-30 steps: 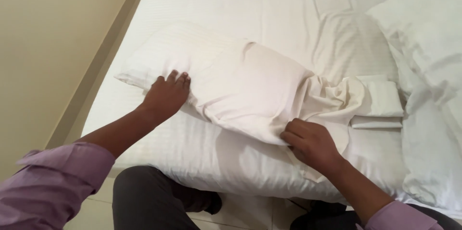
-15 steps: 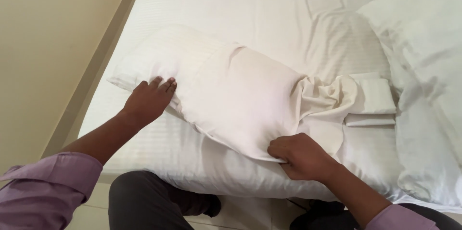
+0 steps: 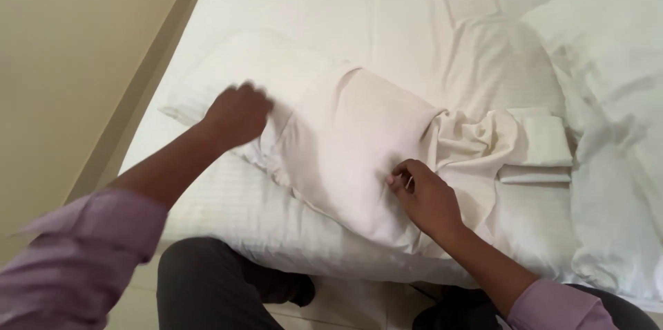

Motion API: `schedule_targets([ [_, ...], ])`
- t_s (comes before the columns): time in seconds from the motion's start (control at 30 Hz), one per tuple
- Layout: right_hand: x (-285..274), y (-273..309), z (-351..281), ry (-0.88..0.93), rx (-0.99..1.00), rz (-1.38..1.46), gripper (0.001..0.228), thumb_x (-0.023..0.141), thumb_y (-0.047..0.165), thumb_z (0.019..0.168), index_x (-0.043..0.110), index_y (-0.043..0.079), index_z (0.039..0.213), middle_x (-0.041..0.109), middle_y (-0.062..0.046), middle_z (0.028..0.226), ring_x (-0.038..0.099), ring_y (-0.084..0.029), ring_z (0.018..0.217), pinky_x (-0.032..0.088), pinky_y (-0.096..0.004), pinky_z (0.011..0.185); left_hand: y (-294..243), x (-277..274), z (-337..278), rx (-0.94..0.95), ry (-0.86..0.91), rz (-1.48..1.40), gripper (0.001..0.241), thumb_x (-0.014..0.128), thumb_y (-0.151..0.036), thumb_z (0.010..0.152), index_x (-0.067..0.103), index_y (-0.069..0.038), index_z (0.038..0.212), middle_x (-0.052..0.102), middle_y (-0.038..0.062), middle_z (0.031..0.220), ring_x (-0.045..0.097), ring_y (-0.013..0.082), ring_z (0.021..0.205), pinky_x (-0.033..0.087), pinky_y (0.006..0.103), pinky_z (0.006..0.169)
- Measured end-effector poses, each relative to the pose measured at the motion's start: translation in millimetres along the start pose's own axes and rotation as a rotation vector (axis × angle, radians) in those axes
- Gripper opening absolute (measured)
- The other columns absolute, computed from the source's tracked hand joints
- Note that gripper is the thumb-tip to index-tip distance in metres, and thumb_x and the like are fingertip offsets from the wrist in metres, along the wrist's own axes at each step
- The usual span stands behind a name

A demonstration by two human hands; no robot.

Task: The person sits on the floor and inserts a white pillow into a white pillowcase. They align the corners, pull the fabric over the pillow, and smooth out the wrinkles to fit the case properly.

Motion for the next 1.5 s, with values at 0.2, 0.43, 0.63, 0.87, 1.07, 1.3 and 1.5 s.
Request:
schedule_targets([
  [0.2, 43, -34, 27, -0.087, -0.221, 0.231, 0.045, 0.073, 0.042, 0.093, 0.059, 0.002, 0.104, 0.066, -0.014, 0.094, 0.066, -0.028, 0.089, 0.053, -0.039, 0.081, -27, -47, 32, 0.218, -0.743, -0.014, 0.087, 0.086, -0.032, 0.051, 0.067, -0.013, 0.133, 0.063, 0.011, 0.134, 0.062, 0.0323, 0.116, 0.053, 0.0459, 0.082],
  [0.43, 48, -26, 27, 0.019, 0.019, 0.173, 0.040, 0.075, 0.040, 0.089, 0.057, 0.005, 0.098, 0.067, -0.012, 0.085, 0.066, -0.026, 0.081, 0.054, -0.040, 0.078, -36, -15, 73, 0.096, -0.049, -0.032, 0.032, 0.086, -0.015, 0.074, 0.075, -0.008, 0.103, 0.068, 0.007, 0.118, 0.063, 0.0258, 0.116, 0.054, 0.0407, 0.090],
  [0.63, 44, -29, 33, 0.081, -0.017, 0.235, 0.029, 0.073, 0.030, 0.091, 0.058, 0.005, 0.092, 0.069, -0.010, 0.081, 0.064, -0.023, 0.076, 0.053, -0.038, 0.076, -40, -6, 84, 0.123, -0.049, 0.022, 0.026, 0.088, -0.014, 0.069, 0.077, -0.008, 0.092, 0.069, 0.007, 0.108, 0.062, 0.0261, 0.109, 0.054, 0.0394, 0.084],
  [0.87, 27, -26, 25, 0.195, 0.039, 0.080, 0.028, 0.076, 0.029, 0.089, 0.062, 0.005, 0.090, 0.068, -0.010, 0.079, 0.063, -0.022, 0.073, 0.052, -0.039, 0.073, -35, 14, 89, 0.030, 0.031, -0.024, 0.014, 0.087, -0.014, 0.072, 0.078, -0.012, 0.081, 0.076, 0.005, 0.094, 0.071, 0.0215, 0.095, 0.056, 0.0370, 0.073],
  [1.07, 24, -40, 27, 0.277, 0.030, -0.001, 0.024, 0.077, 0.025, 0.087, 0.064, 0.005, 0.089, 0.069, -0.010, 0.079, 0.064, -0.022, 0.073, 0.053, -0.039, 0.072, -36, 30, 93, -0.001, 0.074, 0.031, 0.015, 0.090, -0.020, 0.071, 0.078, -0.013, 0.077, 0.077, 0.003, 0.085, 0.074, 0.0193, 0.088, 0.056, 0.0350, 0.069],
  [1.3, 23, -42, 30, 0.378, 0.001, -0.038, 0.026, 0.077, 0.025, 0.086, 0.066, 0.002, 0.085, 0.069, -0.008, 0.077, 0.066, -0.021, 0.072, 0.054, -0.038, 0.072, -37, 28, 89, 0.015, 0.018, -0.017, 0.021, 0.093, -0.024, 0.067, 0.078, -0.015, 0.080, 0.077, 0.001, 0.089, 0.072, 0.0200, 0.097, 0.053, 0.0363, 0.078],
  [1.5, 12, -38, 44, 0.231, 0.002, 0.068, 0.028, 0.070, 0.033, 0.092, 0.072, 0.005, 0.097, 0.075, -0.011, 0.082, 0.070, -0.022, 0.075, 0.054, -0.037, 0.075, -38, 29, 88, 0.014, 0.029, -0.003, 0.021, 0.092, -0.024, 0.068, 0.078, -0.015, 0.081, 0.077, 0.002, 0.091, 0.070, 0.0202, 0.100, 0.054, 0.0366, 0.079],
])
Point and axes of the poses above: each hand's wrist, its own z-axis towards the middle knuckle, its own x-axis out of the palm, y = z × x, the point moved 9 cm from there along z, towards the middle knuckle
